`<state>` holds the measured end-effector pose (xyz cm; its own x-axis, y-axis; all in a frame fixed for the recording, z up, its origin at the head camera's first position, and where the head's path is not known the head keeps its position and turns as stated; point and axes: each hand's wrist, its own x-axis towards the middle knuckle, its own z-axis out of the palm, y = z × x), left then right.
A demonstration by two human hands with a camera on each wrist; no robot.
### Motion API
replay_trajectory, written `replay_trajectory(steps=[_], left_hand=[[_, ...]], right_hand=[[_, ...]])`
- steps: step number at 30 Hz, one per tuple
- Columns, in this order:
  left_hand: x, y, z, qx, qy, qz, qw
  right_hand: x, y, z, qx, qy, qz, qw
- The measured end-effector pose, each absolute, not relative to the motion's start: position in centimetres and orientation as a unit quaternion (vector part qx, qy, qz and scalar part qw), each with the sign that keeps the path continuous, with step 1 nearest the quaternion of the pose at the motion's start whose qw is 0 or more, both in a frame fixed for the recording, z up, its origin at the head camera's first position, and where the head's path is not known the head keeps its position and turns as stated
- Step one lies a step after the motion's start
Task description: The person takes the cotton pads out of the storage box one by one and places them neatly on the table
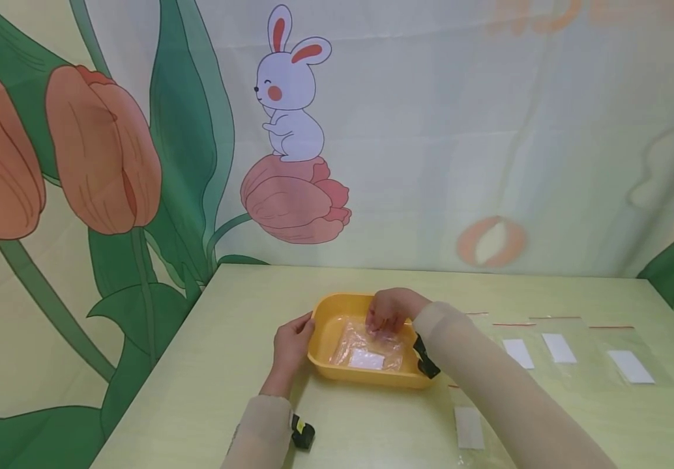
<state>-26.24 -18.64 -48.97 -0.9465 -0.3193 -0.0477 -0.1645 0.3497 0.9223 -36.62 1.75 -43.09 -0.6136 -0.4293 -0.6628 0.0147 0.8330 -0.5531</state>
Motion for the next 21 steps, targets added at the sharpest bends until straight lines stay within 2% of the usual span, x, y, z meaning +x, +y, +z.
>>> replay_trajectory(steps=[21], left_hand=[[-26.1,-18.6,-48.7,0.147,-0.817,-0.552,0.076]], right_hand=[[-36.6,2.1,-41.4,-0.159,0.856,-0.268,0.413]])
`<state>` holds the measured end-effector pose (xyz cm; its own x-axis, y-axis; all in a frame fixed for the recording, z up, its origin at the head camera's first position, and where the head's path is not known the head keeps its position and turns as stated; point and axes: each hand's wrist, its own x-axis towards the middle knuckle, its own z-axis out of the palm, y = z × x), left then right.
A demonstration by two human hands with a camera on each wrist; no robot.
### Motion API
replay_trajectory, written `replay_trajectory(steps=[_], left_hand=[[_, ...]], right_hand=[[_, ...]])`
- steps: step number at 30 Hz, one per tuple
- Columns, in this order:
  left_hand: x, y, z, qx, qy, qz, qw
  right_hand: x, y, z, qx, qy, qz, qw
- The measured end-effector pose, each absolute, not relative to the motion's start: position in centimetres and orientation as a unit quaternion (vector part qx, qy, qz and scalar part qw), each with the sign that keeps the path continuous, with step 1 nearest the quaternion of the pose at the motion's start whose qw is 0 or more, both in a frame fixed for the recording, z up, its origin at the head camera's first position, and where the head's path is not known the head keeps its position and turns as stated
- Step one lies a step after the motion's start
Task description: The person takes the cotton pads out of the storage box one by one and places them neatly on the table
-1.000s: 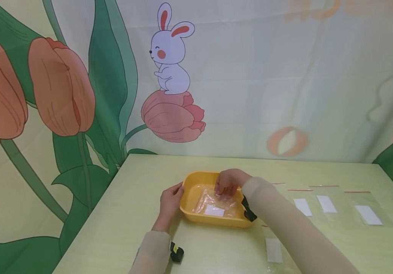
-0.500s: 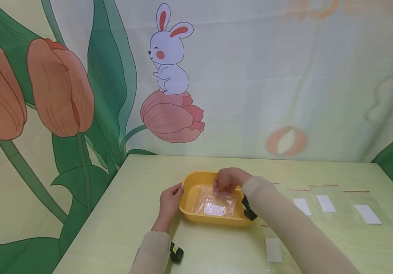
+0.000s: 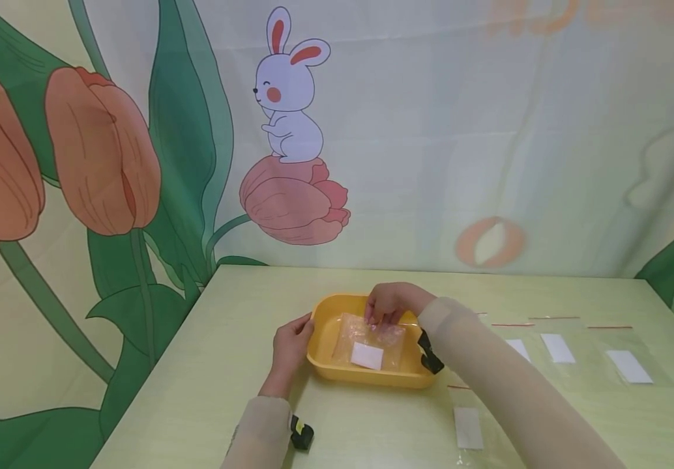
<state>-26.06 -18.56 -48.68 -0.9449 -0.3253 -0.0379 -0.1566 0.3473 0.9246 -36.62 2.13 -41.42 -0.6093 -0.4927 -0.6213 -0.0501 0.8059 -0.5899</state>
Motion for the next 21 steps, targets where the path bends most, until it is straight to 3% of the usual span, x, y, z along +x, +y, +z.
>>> replay_trajectory(steps=[21], left_hand=[[-26.3,-18.6,-48.9,0.152,-0.813,-0.556,0.079]], right_hand=[[-35.8,3.6,-39.6,-0.2,0.855,-0.297,0.376]])
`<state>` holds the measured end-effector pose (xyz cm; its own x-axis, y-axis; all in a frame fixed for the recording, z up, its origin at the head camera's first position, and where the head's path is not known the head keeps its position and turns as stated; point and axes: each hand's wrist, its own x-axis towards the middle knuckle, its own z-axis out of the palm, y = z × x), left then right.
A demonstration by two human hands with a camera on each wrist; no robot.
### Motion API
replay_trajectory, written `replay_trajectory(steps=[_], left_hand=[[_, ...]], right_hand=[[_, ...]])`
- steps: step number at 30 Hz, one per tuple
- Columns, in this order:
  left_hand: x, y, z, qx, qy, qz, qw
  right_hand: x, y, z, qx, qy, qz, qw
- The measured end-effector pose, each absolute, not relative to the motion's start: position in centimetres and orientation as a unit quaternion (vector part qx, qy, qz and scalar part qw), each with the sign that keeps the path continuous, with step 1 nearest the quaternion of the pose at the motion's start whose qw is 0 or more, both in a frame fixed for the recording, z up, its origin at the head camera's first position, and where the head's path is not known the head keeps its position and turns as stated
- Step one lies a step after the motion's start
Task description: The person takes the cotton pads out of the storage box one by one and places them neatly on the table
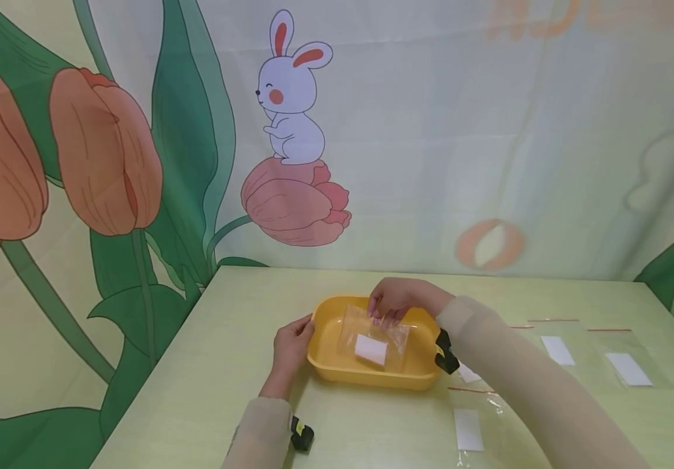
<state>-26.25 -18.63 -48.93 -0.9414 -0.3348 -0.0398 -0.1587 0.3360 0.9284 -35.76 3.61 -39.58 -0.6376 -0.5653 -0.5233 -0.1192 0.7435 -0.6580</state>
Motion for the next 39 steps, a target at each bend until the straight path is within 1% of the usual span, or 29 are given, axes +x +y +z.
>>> replay_trajectory(steps=[16,24,39], left_hand=[[-26.0,-18.5,-48.6,0.147,-0.819,-0.549,0.075],[-26.1,-18.5,-48.7,0.149,-0.817,-0.553,0.071],[-26.0,-18.5,-48.7,0.147,-0.813,-0.558,0.072]], right_hand=[[-34.3,6.0,-37.6,-0.188,0.836,-0.39,0.336],[-33.6,8.4,-38.0,-0.184,0.832,-0.433,0.294],[-30.5,13.9,-38.4,-0.145,0.798,-0.525,0.258]])
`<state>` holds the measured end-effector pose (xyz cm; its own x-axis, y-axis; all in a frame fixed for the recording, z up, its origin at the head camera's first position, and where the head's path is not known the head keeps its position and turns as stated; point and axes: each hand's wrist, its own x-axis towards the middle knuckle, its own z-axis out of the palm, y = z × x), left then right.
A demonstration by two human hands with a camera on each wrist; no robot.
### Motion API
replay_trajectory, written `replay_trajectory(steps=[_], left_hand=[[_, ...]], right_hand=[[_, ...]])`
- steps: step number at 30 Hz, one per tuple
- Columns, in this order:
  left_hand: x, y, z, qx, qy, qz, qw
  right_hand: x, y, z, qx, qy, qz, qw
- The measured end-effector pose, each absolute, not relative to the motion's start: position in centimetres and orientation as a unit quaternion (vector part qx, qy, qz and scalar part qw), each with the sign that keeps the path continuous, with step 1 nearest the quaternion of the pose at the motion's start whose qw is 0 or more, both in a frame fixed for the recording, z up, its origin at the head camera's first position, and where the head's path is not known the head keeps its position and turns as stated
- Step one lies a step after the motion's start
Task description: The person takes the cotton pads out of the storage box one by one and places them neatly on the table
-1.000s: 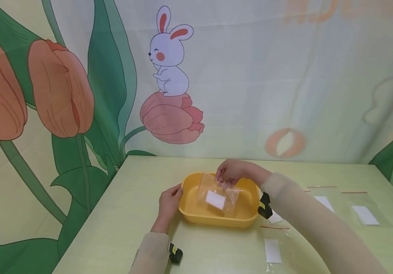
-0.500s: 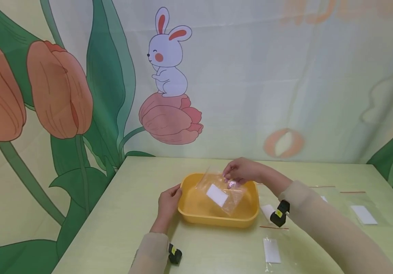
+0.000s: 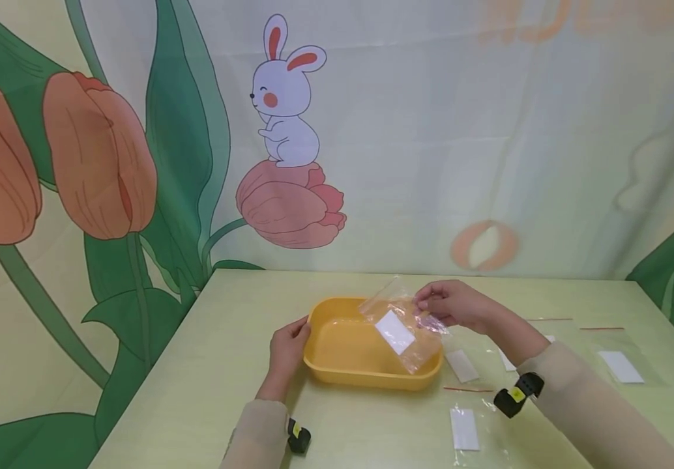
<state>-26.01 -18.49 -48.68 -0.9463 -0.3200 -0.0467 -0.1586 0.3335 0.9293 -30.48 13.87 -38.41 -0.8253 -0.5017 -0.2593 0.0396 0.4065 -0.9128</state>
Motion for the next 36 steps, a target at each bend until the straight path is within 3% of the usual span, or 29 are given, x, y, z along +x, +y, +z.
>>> replay_trajectory(steps=[21,36], left_hand=[[-26.0,-18.4,-48.7,0.143,-0.815,-0.557,0.071],[-26.2,-18.4,-48.9,0.147,-0.811,-0.562,0.064]], right_hand=[[-25.6,20.8,-41.1,-0.092,0.728,-0.644,0.219],[-22.6,26.6,-44.2,-0.076,0.685,-0.689,0.225]])
